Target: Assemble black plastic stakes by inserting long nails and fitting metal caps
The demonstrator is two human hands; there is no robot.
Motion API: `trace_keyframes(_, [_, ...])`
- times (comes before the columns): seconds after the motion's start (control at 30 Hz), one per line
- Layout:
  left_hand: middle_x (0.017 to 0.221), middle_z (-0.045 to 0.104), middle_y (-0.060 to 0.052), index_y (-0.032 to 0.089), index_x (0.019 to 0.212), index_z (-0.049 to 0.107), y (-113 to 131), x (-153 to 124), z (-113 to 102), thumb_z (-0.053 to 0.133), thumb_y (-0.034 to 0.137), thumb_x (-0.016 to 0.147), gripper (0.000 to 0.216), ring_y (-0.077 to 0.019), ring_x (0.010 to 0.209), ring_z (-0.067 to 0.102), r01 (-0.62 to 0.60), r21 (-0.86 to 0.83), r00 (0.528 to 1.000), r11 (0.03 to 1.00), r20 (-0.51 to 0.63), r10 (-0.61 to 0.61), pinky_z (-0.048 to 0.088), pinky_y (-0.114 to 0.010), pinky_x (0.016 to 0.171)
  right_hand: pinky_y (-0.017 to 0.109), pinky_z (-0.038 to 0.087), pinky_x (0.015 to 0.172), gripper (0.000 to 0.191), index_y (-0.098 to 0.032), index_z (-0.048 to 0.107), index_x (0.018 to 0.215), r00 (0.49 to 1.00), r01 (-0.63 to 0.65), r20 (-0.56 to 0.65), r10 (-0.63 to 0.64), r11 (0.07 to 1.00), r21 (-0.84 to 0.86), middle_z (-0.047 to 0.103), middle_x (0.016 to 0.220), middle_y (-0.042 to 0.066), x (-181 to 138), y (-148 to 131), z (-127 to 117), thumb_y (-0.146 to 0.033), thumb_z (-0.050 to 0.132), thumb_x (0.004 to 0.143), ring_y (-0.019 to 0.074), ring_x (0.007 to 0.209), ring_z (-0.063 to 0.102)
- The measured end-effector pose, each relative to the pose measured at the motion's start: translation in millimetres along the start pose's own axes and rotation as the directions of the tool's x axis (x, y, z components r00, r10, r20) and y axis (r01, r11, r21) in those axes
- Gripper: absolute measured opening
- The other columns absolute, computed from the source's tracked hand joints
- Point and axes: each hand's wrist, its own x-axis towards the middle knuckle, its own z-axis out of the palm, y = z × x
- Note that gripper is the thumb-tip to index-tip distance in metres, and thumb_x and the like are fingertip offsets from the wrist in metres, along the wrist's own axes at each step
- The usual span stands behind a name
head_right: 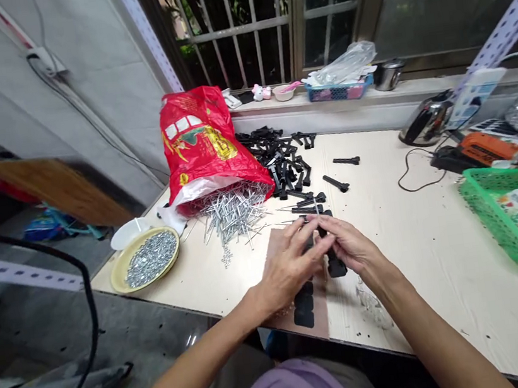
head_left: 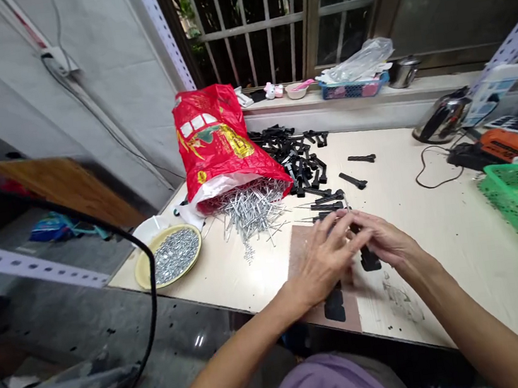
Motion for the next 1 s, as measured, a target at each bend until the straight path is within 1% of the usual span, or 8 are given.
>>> trace_keyframes(0.07, [0.128, 0.052, -0.010, 0.027, 0.128, 0.052, -17.8, -34.7, -17.3, 0.053, 0.021, 0.086, 0.042, -0.0290, 0.123, 0.042, 0.180, 0.049, 0.981, 0.982, -0.087, -0.175, 0.038, -0.051, 0.101, 0.023, 0.044, 0.041, 0.037, -0.020, 0.068, 0.104, 0.998, -0.054, 0.019, 0.054, 0.998, 0.016, 0.065, 0.095, 0.007, -2.9, -1.7, 2.2, -0.043, 0.065, 0.075, 0.0105, 0.055, 0.054])
trace_keyframes(0.17, [0.098, 0.062, -0.011, 0.024, 0.110, 0.066, -55.3, -90.4, -49.0, 0.052, 0.026, 0.087, 0.027, -0.0284, 0.097, 0.052, 0.549, 0.173, 0.825, 0.818, -0.272, -0.496, 0.047, -0.047, 0.083, 0.021, 0.036, 0.038, 0.044, -0.021, 0.063, 0.115, 0.999, -0.027, -0.042, 0.022, 0.994, -0.108, 0.065, 0.094, 0.006, -9.0, 2.6, 7.2, -0.043, 0.064, 0.077, 0.0066, 0.049, 0.046])
trace_keyframes(0.23, [0.088, 0.061, -0.010, 0.021, 0.102, 0.069, -78.4, -122.2, -67.9, 0.051, 0.027, 0.087, 0.024, -0.0270, 0.089, 0.052, 0.641, 0.227, 0.763, 0.733, -0.294, -0.576, 0.046, -0.043, 0.079, 0.022, 0.040, 0.045, 0.042, -0.022, 0.063, 0.117, 0.998, 0.022, -0.051, -0.038, 0.961, -0.275, 0.066, 0.097, 0.006, -14.8, 7.6, 12.8, -0.043, 0.060, 0.080, 0.0087, 0.056, 0.050])
trace_keyframes(0.4, [0.086, 0.063, -0.008, 0.019, 0.096, 0.069, -108.7, -160.6, -87.1, 0.050, 0.029, 0.088, 0.023, -0.0230, 0.085, 0.056, 0.664, 0.168, 0.747, 0.728, -0.174, -0.642, 0.045, -0.037, 0.077, 0.030, 0.048, 0.066, 0.042, -0.025, 0.059, 0.124, 0.982, 0.118, -0.061, -0.176, 0.842, -0.526, 0.067, 0.104, 0.007, -30.4, 17.2, 29.4, -0.042, 0.052, 0.086, 0.0139, 0.072, 0.058])
trace_keyframes(0.7, [0.084, 0.059, -0.007, 0.016, 0.096, 0.067, -129.1, -157.9, -80.7, 0.047, 0.022, 0.089, 0.022, -0.0197, 0.081, 0.058, 0.574, 0.272, 0.803, 0.773, 0.000, -0.596, 0.045, -0.031, 0.072, 0.030, 0.053, 0.068, 0.037, -0.020, 0.064, 0.109, 0.953, 0.071, -0.196, -0.231, 0.799, -0.597, 0.068, 0.100, 0.008, -61.5, 37.8, 37.6, -0.046, 0.055, 0.084, 0.0196, 0.084, 0.064])
trace_keyframes(0.87, [0.087, 0.060, -0.009, 0.016, 0.089, 0.066, -130.1, -154.9, -82.5, 0.046, 0.021, 0.089, 0.021, -0.0219, 0.086, 0.056, 0.538, 0.275, 0.829, 0.797, -0.004, -0.559, 0.044, -0.034, 0.075, 0.032, 0.051, 0.073, 0.027, -0.021, 0.067, 0.095, 0.934, 0.127, -0.141, -0.329, 0.673, -0.728, 0.067, 0.094, 0.006, -76.3, 33.9, 40.9, -0.042, 0.054, 0.087, 0.0194, 0.083, 0.063])
trace_keyframes(0.93, [0.088, 0.061, -0.008, 0.016, 0.087, 0.066, -125.9, -150.0, -83.1, 0.051, 0.023, 0.086, 0.016, -0.0209, 0.085, 0.056, 0.626, 0.104, 0.779, 0.772, -0.065, -0.623, 0.044, -0.033, 0.075, 0.032, 0.050, 0.076, 0.022, -0.021, 0.067, 0.094, 0.909, 0.213, -0.069, -0.411, 0.600, -0.771, 0.065, 0.093, 0.006, -78.2, 25.8, 48.1, -0.037, 0.053, 0.088, 0.0189, 0.086, 0.061])
trace_keyframes(1.0, [0.083, 0.061, -0.007, 0.015, 0.086, 0.065, -115.5, -141.0, -82.4, 0.058, 0.029, 0.083, 0.016, -0.0173, 0.076, 0.057, 0.733, -0.239, 0.642, 0.637, -0.064, -0.764, 0.046, -0.030, 0.068, 0.031, 0.050, 0.075, 0.019, -0.022, 0.067, 0.096, 0.885, 0.310, 0.025, -0.464, 0.548, -0.777, 0.063, 0.091, 0.005, -78.3, 17.4, 60.4, -0.033, 0.053, 0.089, 0.0175, 0.085, 0.061])
